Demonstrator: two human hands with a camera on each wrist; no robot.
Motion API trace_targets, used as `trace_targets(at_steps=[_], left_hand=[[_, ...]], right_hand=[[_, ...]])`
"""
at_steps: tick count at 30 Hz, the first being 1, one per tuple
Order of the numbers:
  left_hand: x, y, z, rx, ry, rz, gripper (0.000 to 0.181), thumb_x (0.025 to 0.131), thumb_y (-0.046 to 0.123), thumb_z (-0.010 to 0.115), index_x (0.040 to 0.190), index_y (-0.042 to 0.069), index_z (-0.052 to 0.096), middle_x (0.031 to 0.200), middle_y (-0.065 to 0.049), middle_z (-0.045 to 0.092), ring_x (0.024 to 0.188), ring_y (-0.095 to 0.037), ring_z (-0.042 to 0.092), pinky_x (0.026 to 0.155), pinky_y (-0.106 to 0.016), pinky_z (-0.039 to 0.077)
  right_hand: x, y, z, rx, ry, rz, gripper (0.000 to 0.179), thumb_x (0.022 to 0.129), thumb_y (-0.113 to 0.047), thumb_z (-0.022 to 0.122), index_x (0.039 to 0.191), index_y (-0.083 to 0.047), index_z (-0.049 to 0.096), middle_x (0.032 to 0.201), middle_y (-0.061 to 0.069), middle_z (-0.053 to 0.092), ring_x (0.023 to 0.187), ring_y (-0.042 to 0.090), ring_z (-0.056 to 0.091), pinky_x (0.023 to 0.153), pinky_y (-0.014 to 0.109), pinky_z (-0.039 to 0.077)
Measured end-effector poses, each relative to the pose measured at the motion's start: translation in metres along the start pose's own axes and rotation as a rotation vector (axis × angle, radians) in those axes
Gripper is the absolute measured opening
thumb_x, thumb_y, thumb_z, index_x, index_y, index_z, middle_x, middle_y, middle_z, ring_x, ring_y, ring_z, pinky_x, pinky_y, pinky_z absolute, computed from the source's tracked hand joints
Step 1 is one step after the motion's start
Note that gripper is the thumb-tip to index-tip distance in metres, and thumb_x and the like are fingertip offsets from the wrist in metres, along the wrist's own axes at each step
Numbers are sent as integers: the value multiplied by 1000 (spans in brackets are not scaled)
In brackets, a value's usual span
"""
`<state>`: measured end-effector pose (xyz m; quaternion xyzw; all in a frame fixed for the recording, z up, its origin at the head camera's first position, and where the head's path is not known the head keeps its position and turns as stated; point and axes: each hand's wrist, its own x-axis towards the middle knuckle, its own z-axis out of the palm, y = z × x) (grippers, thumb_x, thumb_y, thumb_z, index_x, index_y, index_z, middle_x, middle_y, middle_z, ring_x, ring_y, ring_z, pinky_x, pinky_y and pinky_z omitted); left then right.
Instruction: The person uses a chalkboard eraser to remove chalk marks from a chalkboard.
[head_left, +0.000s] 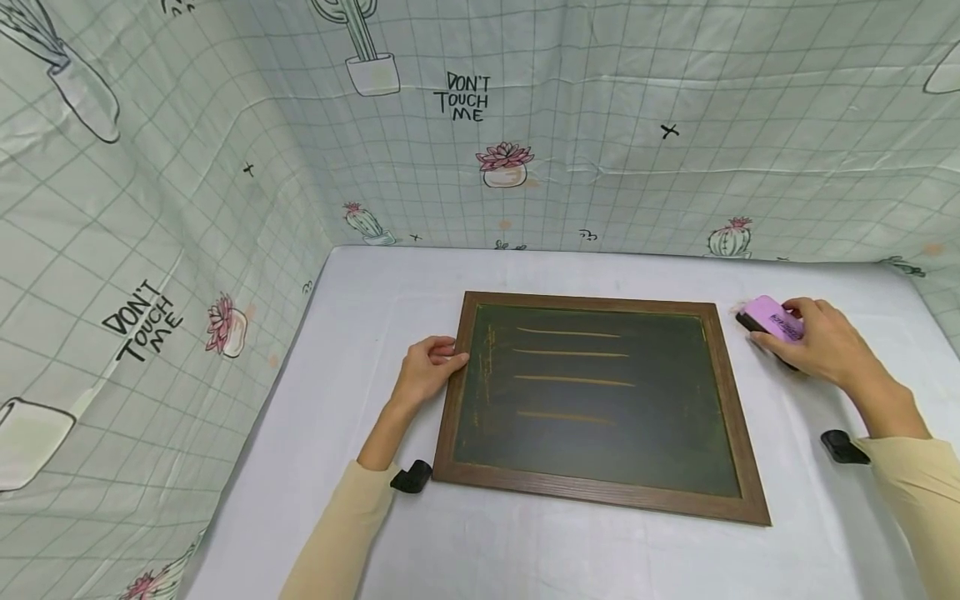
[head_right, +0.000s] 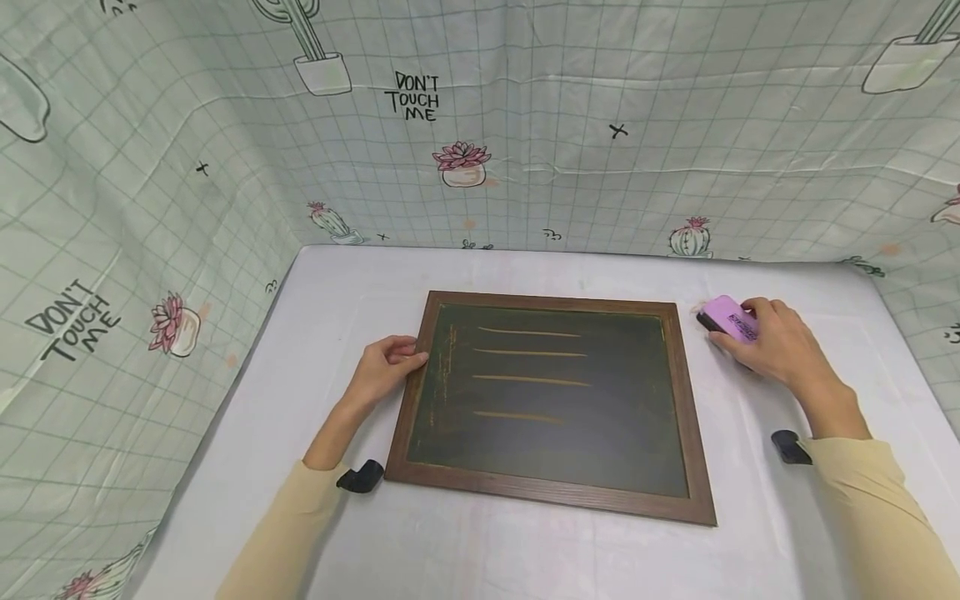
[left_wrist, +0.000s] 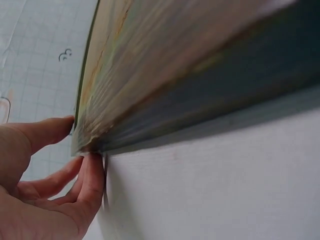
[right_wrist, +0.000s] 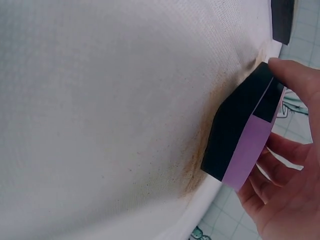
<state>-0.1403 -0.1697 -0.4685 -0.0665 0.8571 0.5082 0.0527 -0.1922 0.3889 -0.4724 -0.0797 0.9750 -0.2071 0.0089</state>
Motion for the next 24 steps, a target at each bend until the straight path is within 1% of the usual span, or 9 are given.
trace_targets(at_steps=[5, 10, 16, 20, 24], left_hand=[[4, 2, -2, 8, -31, -14, 45, 94, 13, 75, 132, -7, 63, 120, -24, 67, 108, -36, 66, 94, -45, 53], [8, 2, -2, 17, -37, -13, 45, 94, 12, 76, 132, -8, 62, 120, -24, 67, 107, -36, 65, 93, -45, 52], [10, 2, -2, 19, -37, -26, 49, 91, 12, 79, 133, -6, 63, 123, -23, 66, 106, -35, 64, 92, -45, 51], [11, 1, -1, 23, -38, -18, 51, 90, 14, 80, 134, -5, 62, 123, -23, 66, 104, -34, 64, 91, -45, 52], [11, 0, -2, 21, -39, -2, 51, 90, 13, 80, 134, -5, 62, 122, -23, 66, 103, -33, 64, 90, -44, 52]], right_hand=[[-1, -1, -2, -16, -13, -15, 70, 94, -29, 73, 129, 24, 42, 116, 46, 49, 101, 56, 49, 82, 69, 40], [-2, 1, -2, -18, -18, -10, 69, 93, -26, 75, 128, 24, 43, 114, 45, 50, 98, 53, 50, 80, 67, 41], [-3, 2, -2, -18, -17, -6, 69, 94, -27, 76, 128, 23, 43, 115, 45, 50, 96, 52, 51, 79, 66, 42], [-2, 3, -3, -29, 0, -29, 68, 93, -26, 76, 128, 23, 45, 113, 44, 53, 94, 51, 53, 77, 64, 42], [-2, 2, -4, -20, 5, -24, 69, 93, -27, 77, 128, 22, 45, 113, 43, 53, 92, 49, 53, 76, 63, 43]])
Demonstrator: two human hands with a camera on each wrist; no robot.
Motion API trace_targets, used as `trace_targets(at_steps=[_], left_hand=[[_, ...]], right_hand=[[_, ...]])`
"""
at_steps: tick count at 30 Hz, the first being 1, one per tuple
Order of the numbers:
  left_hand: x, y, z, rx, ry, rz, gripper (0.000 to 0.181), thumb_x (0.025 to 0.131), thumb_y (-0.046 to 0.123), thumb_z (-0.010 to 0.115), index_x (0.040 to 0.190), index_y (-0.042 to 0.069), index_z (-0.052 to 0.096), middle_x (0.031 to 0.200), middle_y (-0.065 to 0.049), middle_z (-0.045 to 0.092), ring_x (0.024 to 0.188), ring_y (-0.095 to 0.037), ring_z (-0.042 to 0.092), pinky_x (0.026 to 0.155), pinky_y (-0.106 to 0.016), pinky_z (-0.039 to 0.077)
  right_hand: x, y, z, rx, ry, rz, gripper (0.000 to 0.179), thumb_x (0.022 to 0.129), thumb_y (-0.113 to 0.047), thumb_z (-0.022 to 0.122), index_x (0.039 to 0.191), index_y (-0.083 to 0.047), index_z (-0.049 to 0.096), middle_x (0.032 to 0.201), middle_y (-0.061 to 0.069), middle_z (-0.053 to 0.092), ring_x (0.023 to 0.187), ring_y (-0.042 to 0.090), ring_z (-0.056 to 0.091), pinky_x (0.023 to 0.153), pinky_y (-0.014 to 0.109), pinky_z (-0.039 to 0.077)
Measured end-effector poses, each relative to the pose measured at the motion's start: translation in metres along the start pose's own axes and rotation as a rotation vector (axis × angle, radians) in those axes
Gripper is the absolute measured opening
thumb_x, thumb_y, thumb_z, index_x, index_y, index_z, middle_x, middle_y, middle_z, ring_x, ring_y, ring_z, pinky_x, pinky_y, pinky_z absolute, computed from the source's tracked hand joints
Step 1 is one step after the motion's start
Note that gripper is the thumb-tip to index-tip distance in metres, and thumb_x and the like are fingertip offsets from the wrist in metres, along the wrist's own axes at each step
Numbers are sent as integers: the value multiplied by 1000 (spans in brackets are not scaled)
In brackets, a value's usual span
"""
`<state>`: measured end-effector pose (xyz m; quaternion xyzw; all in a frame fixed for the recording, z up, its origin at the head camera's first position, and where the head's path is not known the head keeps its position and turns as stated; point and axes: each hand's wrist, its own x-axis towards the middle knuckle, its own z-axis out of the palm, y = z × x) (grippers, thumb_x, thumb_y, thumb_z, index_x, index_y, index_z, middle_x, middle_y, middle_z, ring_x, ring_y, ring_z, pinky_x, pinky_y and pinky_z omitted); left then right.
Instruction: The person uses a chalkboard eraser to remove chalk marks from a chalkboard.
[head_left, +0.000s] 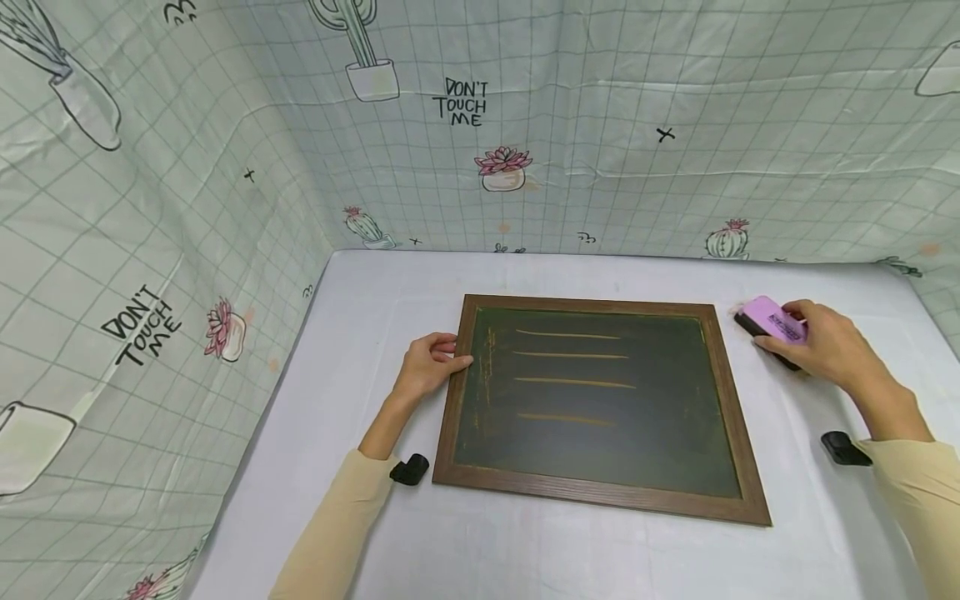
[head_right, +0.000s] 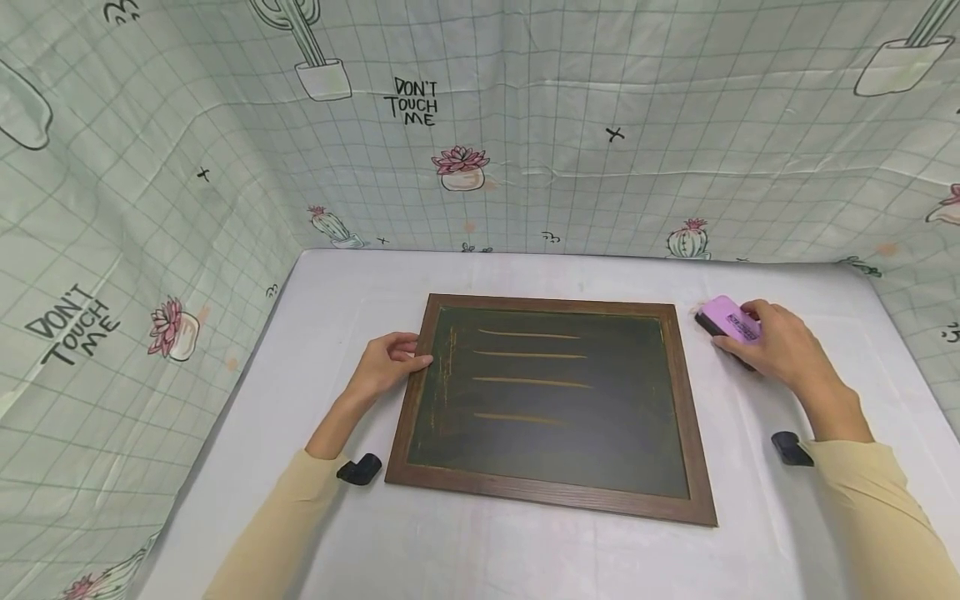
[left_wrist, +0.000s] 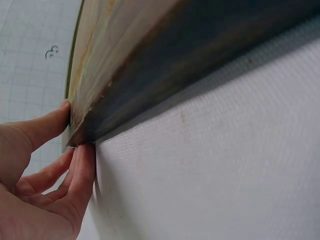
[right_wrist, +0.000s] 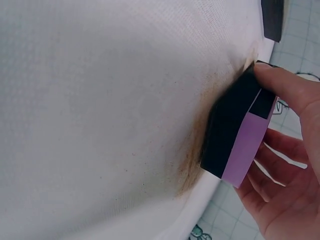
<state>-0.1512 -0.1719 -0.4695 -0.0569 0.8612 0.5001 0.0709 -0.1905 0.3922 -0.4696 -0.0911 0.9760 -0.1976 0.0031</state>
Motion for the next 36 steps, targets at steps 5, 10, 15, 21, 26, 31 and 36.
trace_targets(at_steps=[5, 10, 15, 21, 26, 31, 36], left_hand=[[0, -1, 0, -4, -3, 18, 51, 90, 13, 81, 134, -6, 62, 122, -23, 66, 101, -32, 64, 89, -43, 52], [0, -2, 0, -7, -8, 17, 51, 91, 12, 81, 134, -5, 62, 123, -23, 65, 102, -32, 63, 89, -43, 51], [-1, -3, 0, -14, -6, 28, 50, 91, 12, 80, 134, -6, 62, 123, -23, 65, 102, -33, 63, 89, -43, 52], [-2, -3, 0, -17, -10, 30, 51, 92, 12, 79, 135, -6, 61, 124, -24, 65, 103, -33, 64, 90, -44, 51], [-2, -3, 0, -10, -9, 31, 51, 92, 13, 79, 136, -6, 61, 125, -24, 65, 103, -33, 64, 90, -44, 52], [-2, -3, -1, -7, -8, 25, 51, 92, 13, 79, 136, -6, 61, 125, -24, 65, 104, -33, 63, 90, -44, 52], [-2, -2, 0, 1, -9, 17, 51, 92, 13, 80, 136, -5, 61, 124, -22, 65, 102, -32, 63, 88, -41, 51]], right_hand=[[0, -4, -2, 13, 8, 11, 71, 92, -28, 79, 130, 21, 45, 113, 42, 53, 91, 47, 52, 74, 61, 42], [1, -9, -5, 19, 24, -9, 71, 91, -28, 79, 131, 20, 46, 114, 41, 53, 92, 48, 53, 75, 61, 41], [0, -13, -7, 20, 49, -49, 68, 91, -27, 80, 131, 19, 48, 112, 40, 55, 92, 47, 54, 75, 61, 42], [1, -19, -10, 21, 50, -66, 68, 91, -25, 80, 131, 18, 47, 114, 40, 54, 94, 48, 53, 76, 62, 42], [3, -25, -13, 16, 42, -79, 68, 90, -25, 80, 132, 18, 48, 116, 40, 54, 96, 48, 53, 78, 62, 43], [6, -32, -13, 9, 72, -134, 64, 87, -21, 82, 128, 17, 52, 112, 37, 59, 92, 43, 55, 76, 57, 42], [6, -39, -13, 12, 92, -180, 62, 85, -18, 84, 126, 16, 55, 110, 35, 61, 91, 41, 55, 75, 56, 43]])
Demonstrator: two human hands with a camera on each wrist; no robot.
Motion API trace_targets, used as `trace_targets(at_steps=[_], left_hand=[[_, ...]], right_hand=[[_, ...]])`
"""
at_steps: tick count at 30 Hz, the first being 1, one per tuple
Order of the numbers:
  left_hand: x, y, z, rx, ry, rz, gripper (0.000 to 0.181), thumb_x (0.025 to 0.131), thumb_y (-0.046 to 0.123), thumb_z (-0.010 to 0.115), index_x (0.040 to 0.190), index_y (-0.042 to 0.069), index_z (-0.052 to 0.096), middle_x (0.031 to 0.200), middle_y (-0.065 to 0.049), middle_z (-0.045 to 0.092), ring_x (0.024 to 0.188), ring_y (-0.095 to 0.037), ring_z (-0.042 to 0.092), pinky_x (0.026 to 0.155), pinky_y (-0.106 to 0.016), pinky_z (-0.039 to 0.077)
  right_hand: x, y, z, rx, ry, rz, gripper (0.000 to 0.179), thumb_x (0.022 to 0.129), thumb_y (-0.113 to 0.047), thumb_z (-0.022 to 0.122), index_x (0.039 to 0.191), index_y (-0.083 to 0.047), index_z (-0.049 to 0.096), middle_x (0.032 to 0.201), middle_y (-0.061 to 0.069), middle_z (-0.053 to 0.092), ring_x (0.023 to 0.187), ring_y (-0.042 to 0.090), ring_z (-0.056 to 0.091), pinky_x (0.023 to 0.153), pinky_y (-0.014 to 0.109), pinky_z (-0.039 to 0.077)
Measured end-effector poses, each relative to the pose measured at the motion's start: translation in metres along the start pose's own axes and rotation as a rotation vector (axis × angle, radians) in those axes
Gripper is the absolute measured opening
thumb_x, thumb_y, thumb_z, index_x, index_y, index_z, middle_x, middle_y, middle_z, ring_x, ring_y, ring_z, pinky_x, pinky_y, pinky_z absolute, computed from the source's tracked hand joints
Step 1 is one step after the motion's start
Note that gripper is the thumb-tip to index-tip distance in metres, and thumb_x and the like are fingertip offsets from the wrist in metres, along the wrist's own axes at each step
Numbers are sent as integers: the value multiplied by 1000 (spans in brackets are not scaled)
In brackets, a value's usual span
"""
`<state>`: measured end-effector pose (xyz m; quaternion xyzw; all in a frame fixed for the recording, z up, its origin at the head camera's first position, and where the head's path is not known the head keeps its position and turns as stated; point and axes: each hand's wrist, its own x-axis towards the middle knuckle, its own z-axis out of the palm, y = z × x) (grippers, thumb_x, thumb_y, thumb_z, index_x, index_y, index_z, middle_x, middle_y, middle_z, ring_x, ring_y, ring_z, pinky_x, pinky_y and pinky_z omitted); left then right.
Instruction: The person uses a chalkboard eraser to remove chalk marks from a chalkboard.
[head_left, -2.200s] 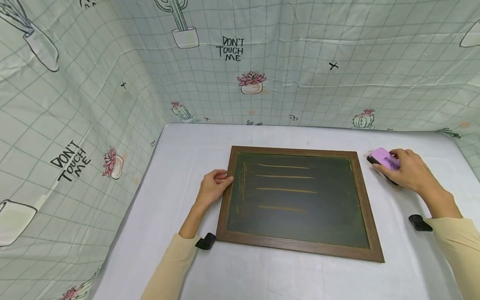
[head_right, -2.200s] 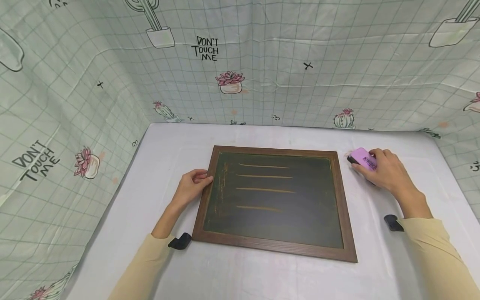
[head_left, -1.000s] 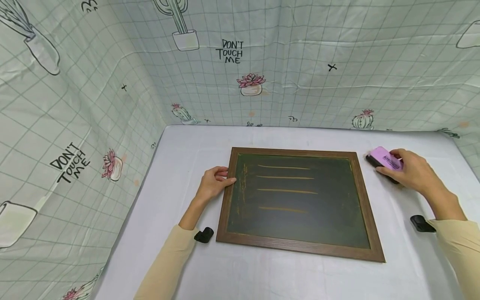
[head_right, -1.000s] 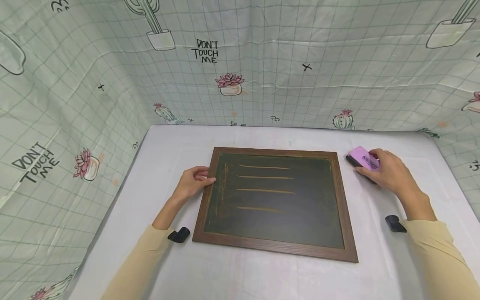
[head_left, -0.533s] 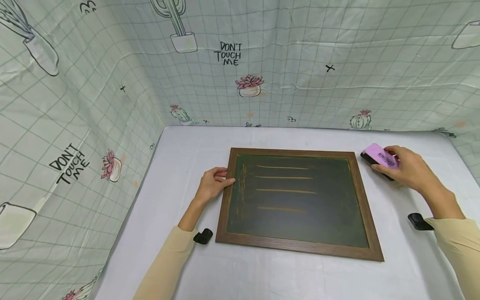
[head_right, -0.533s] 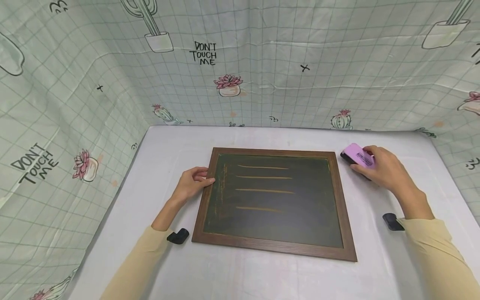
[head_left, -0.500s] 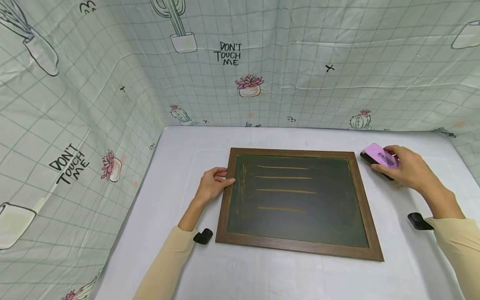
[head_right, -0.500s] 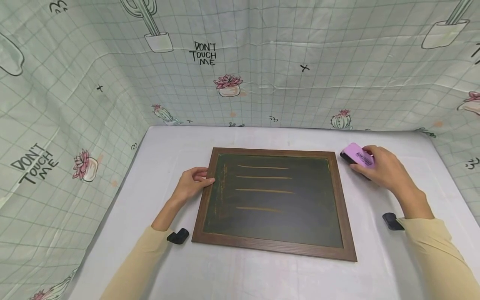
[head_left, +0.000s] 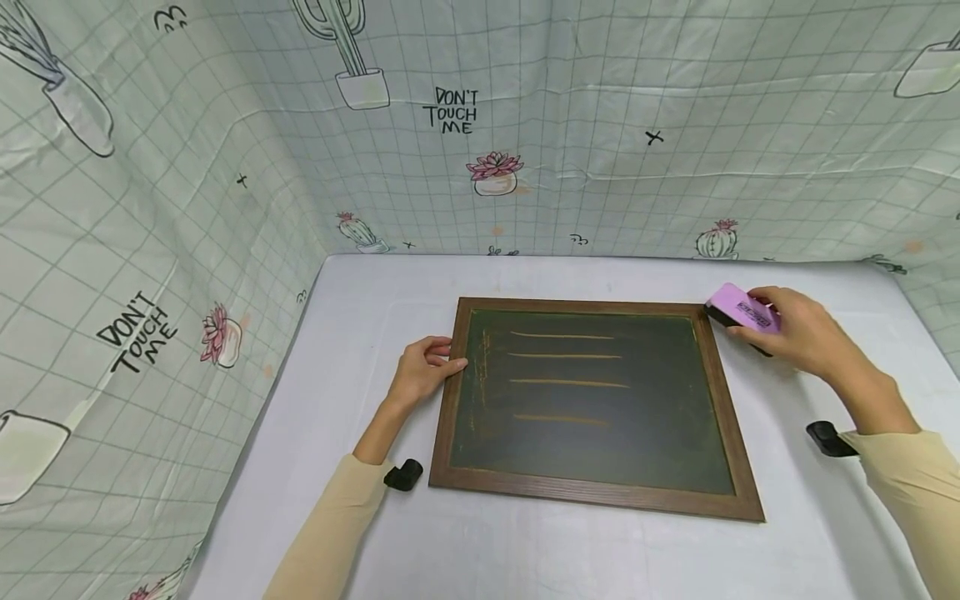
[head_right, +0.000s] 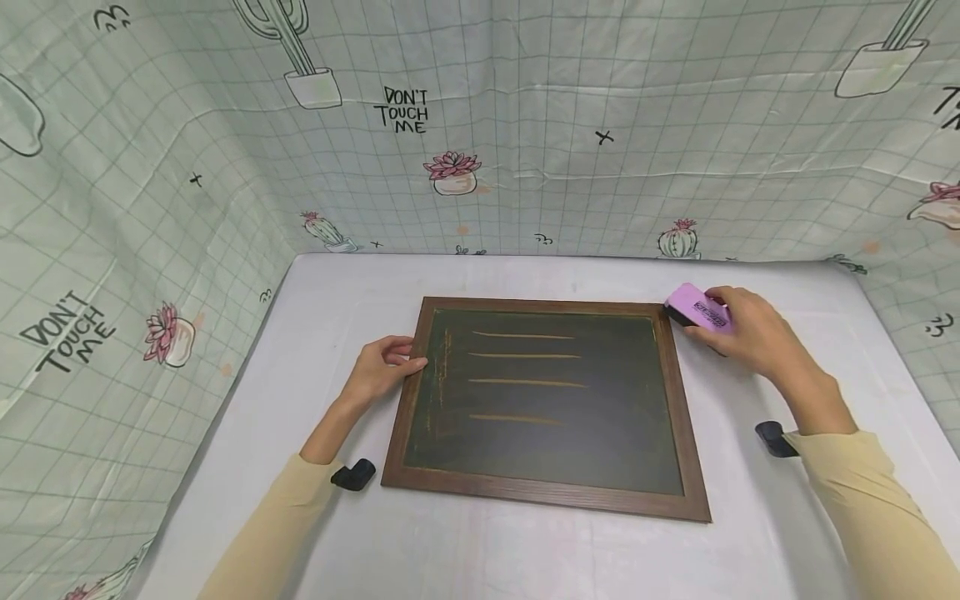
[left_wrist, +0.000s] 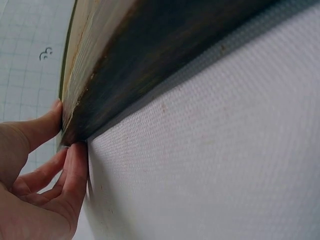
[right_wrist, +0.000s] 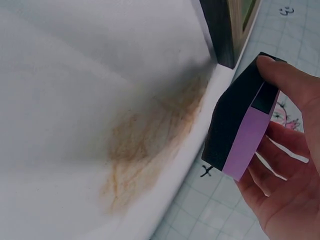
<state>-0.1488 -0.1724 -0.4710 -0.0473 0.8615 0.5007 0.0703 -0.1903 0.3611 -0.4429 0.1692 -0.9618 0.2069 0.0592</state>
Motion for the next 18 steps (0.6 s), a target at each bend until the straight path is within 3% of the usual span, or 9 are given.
trace_targets(at_steps=[18], left_hand=[[-2, 0, 1, 3, 0, -5, 50, 93, 12, 79, 136, -5, 61, 122, -21, 65, 101, -30, 63, 84, -38, 51]], right_hand=[[13, -28, 5, -1, -33, -100, 61, 82, -16, 87, 126, 14, 57, 115, 33, 63, 93, 40, 57, 76, 56, 46]])
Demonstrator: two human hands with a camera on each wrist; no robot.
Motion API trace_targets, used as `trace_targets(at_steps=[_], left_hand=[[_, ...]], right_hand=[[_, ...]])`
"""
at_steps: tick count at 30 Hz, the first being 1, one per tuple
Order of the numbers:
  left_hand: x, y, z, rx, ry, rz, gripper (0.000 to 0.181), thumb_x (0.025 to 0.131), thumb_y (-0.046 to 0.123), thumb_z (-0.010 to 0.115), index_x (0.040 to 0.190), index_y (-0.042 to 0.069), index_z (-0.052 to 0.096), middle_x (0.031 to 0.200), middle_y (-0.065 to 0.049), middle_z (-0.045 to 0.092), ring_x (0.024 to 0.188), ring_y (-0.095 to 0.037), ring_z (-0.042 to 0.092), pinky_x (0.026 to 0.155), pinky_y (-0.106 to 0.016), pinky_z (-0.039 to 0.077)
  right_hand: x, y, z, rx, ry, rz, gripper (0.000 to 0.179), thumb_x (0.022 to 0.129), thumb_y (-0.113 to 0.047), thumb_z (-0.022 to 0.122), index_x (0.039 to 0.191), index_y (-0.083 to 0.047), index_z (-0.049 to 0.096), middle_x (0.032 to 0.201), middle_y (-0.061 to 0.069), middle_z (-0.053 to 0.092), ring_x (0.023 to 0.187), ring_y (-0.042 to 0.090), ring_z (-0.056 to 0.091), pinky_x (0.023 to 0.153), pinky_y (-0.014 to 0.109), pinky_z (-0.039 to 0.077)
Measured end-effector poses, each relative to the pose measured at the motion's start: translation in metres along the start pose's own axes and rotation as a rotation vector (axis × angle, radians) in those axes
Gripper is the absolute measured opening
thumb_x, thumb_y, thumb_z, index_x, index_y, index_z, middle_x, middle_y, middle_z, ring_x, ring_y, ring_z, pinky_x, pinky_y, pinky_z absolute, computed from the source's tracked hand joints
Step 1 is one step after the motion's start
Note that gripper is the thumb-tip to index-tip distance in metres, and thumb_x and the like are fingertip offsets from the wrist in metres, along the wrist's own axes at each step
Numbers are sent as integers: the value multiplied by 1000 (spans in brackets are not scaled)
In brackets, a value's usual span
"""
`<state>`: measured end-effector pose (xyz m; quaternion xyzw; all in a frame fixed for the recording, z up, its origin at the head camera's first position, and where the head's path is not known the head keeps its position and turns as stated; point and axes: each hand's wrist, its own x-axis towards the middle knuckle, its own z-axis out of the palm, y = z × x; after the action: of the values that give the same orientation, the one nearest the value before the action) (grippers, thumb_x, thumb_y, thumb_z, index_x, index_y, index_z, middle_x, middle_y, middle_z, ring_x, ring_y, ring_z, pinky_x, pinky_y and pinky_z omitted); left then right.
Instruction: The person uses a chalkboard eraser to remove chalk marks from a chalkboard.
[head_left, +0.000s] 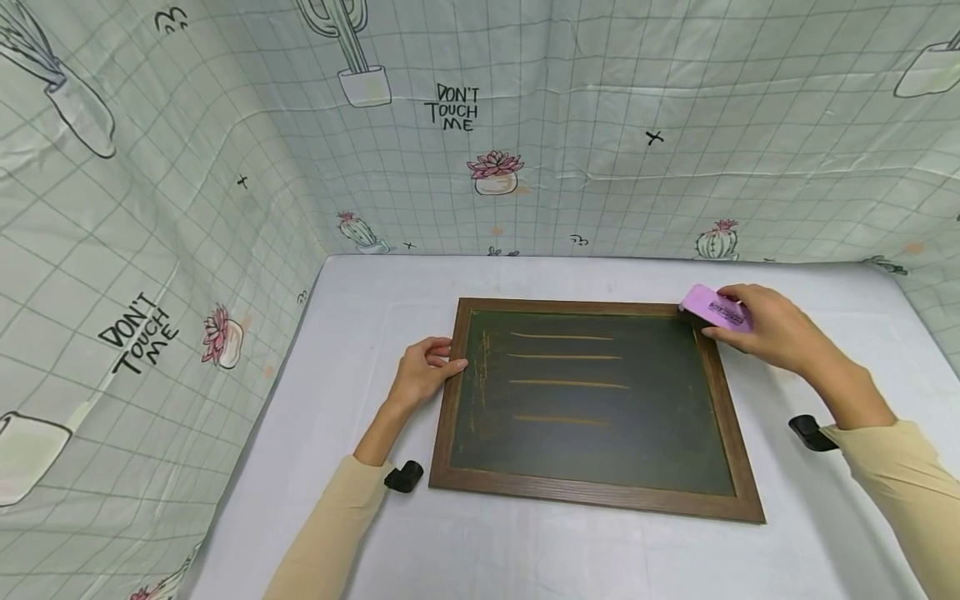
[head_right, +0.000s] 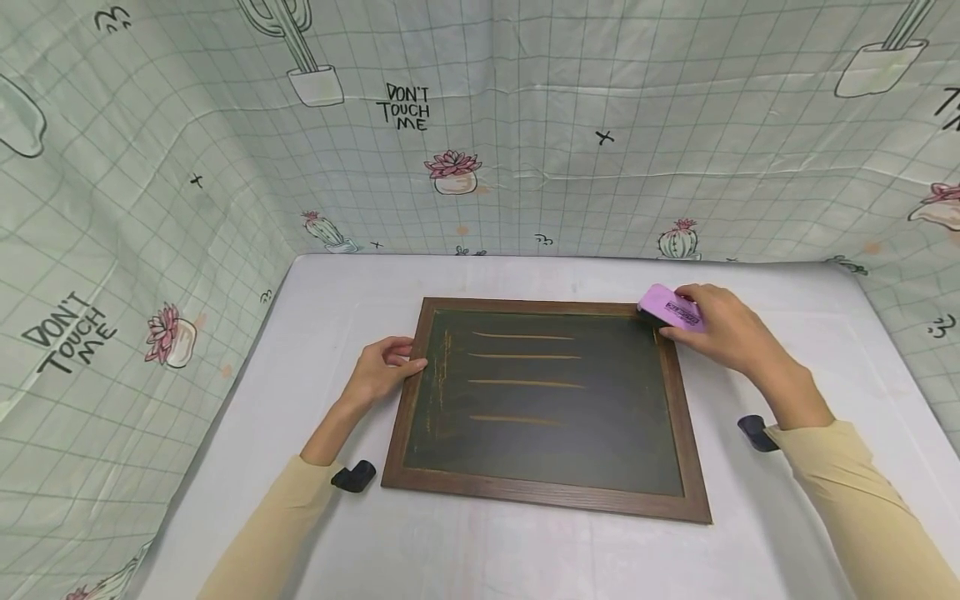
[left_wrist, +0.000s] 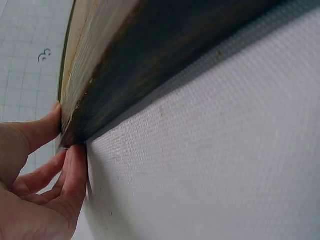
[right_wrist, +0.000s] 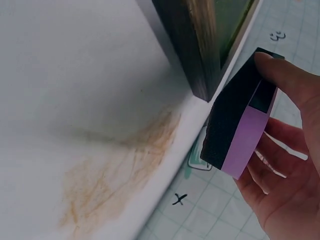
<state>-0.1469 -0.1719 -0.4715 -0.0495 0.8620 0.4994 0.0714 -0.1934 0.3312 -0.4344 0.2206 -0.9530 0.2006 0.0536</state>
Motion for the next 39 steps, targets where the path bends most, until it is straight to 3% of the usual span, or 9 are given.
trace_targets(at_steps=[18, 26, 39], left_hand=[[-2, 2, 1, 13, -8, -2, 49, 94, 13, 77, 136, -4, 61, 122, -21, 65, 101, -31, 63, 86, -41, 51], [-3, 1, 0, 5, -3, 3, 49, 94, 12, 77, 136, -5, 60, 122, -22, 64, 101, -31, 63, 87, -41, 51], [-2, 2, -1, 3, -1, 21, 48, 94, 10, 77, 135, -7, 60, 121, -22, 65, 100, -31, 63, 86, -39, 51]], right_hand=[[12, -22, 11, 7, -29, -83, 60, 81, -18, 88, 127, 9, 60, 113, 27, 65, 92, 35, 56, 75, 52, 46], [20, -32, 16, 17, -50, -92, 61, 82, -19, 88, 128, 9, 61, 120, 30, 63, 102, 41, 59, 83, 57, 48], [30, -42, 26, 26, -31, -209, 55, 78, -15, 91, 120, 7, 64, 109, 25, 67, 96, 38, 62, 80, 55, 49]])
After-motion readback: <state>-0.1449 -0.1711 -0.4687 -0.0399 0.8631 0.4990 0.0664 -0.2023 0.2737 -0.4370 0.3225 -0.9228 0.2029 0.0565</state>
